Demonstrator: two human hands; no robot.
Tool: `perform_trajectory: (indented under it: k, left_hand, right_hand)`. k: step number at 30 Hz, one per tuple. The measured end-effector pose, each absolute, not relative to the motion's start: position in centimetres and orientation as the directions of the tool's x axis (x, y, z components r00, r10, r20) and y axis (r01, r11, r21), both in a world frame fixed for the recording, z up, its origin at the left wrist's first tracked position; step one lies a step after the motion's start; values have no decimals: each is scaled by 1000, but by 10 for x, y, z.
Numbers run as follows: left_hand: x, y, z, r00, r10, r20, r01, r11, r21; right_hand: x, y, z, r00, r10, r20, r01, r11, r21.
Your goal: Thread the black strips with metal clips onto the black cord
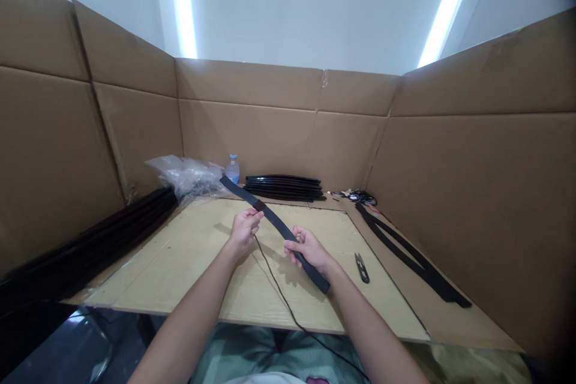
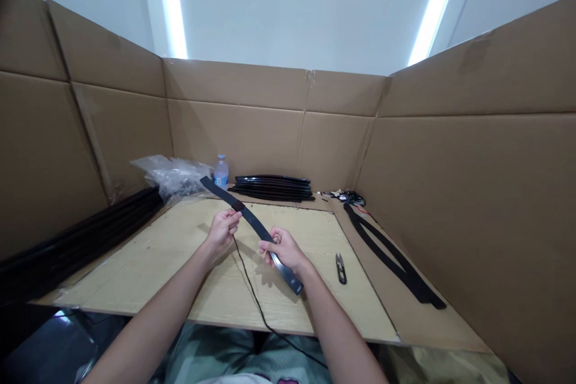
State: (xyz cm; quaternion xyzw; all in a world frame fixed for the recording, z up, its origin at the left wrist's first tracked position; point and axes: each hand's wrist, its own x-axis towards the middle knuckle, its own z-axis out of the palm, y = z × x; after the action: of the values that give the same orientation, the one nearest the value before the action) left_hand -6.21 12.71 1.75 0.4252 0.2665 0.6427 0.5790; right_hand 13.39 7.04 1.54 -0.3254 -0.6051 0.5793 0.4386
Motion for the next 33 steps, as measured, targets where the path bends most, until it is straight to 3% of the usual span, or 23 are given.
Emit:
perform_trajectory:
  k: [7,15,22,33]
  left_hand:
    - [-64,126,19,51,970,237,-566,-167,807]
    - [-62,120,27,55,966,251,-536,-184,824]
    - [-62,115,30,149,951,270,-489,-166,856]
    - [-64,115,27,250,929,272,-471,-129,873]
  right_hand:
    - [135,70,16,-365,909,200,-172,145,-974]
    - [142,77,19,-332,905,264,-9,277,-961]
    - [144,72,19,-363,920,146,45,174,-984]
    - [147,62,28,-490,868,81,64,129,-990]
